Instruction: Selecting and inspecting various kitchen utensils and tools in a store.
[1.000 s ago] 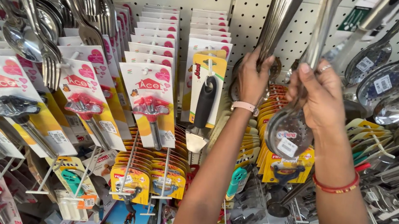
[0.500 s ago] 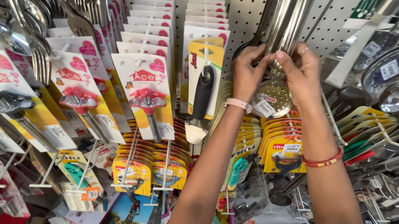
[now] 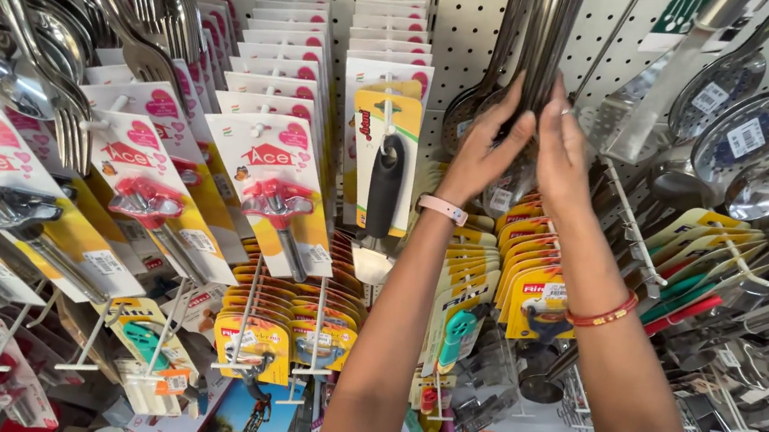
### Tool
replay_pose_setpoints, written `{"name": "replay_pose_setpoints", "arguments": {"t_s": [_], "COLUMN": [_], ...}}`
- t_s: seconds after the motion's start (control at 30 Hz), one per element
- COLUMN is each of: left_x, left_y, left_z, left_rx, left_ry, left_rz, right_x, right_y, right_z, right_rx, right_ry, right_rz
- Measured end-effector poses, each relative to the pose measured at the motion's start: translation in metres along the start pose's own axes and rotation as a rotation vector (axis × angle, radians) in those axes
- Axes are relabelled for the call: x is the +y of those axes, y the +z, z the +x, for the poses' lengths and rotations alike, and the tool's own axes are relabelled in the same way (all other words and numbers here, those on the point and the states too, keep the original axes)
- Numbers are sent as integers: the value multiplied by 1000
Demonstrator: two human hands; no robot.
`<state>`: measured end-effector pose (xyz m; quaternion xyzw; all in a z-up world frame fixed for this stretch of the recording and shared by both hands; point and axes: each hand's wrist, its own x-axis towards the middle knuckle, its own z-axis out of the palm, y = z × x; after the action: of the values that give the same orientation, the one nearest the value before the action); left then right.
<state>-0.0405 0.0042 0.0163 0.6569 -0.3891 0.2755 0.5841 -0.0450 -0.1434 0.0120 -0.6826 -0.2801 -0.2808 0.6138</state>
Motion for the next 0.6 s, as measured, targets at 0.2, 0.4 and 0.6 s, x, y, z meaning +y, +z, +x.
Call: {"name": "replay_pose_setpoints", "arguments": {"t_s": [0.2,0.4,0.6], "left_x": [6,-43,-51], "left_y": [2,8,14], "left_z": [45,80,87], "left_rx": [71,66,63], "left_ry": [-58,118,149], "left_rz": [-8,-32,-38], "right_x": [-72,-98,-43], "right_y": [12,30,27], "right_z": [53,120,176], "right_rx": [37,127,460], "right_ry": [-61,-350,-332], "right_rz": [-7,-13,-384]}}
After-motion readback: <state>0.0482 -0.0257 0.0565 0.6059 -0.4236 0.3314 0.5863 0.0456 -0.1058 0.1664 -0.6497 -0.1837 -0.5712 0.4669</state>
